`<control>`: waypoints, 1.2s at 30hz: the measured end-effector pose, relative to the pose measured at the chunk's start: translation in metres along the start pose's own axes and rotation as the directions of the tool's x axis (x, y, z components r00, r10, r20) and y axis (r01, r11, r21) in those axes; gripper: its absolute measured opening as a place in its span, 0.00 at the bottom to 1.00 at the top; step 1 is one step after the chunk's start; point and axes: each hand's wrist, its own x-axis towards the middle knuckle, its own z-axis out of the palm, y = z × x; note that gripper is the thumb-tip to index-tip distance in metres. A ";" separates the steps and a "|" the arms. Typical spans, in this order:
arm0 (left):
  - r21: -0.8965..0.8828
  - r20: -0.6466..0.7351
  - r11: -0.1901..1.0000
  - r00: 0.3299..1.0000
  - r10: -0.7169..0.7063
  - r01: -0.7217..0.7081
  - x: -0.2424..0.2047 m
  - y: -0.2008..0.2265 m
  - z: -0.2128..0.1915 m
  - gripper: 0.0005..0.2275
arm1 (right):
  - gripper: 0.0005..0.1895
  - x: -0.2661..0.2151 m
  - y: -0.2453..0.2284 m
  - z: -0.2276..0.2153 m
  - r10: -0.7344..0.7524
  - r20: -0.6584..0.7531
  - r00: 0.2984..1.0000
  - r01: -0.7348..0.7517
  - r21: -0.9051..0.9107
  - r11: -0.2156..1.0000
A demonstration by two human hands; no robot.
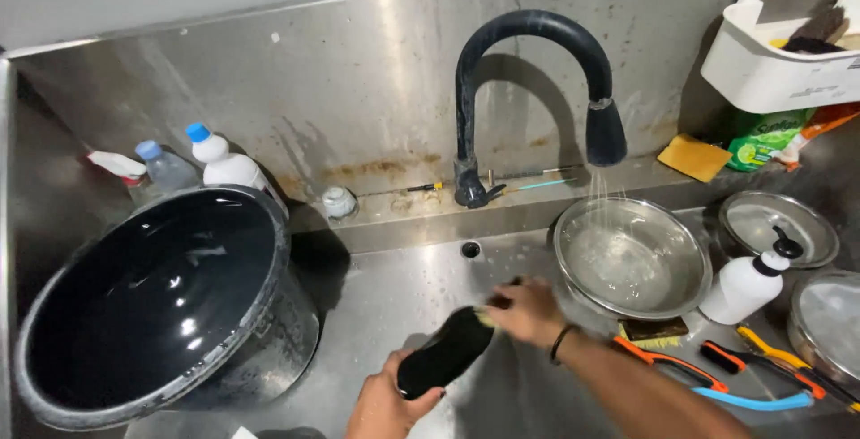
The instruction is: Scrubbing a black shoe in a stainless steel sink using a brush and cleaning solution
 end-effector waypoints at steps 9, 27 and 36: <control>0.049 0.176 0.993 0.979 0.100 -0.110 0.021 -0.032 -0.002 0.38 | 0.33 0.020 0.014 0.045 -0.072 -0.051 0.996 0.077 0.106 0.991; 0.019 0.173 1.000 0.985 0.002 -0.006 0.010 -0.008 -0.024 0.45 | 0.31 0.002 0.127 -0.079 0.431 -0.317 0.845 -0.417 0.114 0.902; 0.174 0.008 0.953 0.968 0.252 -0.250 -0.004 0.050 -0.018 0.35 | 0.17 -0.057 -0.041 0.015 -0.221 -0.447 0.867 0.484 0.648 0.588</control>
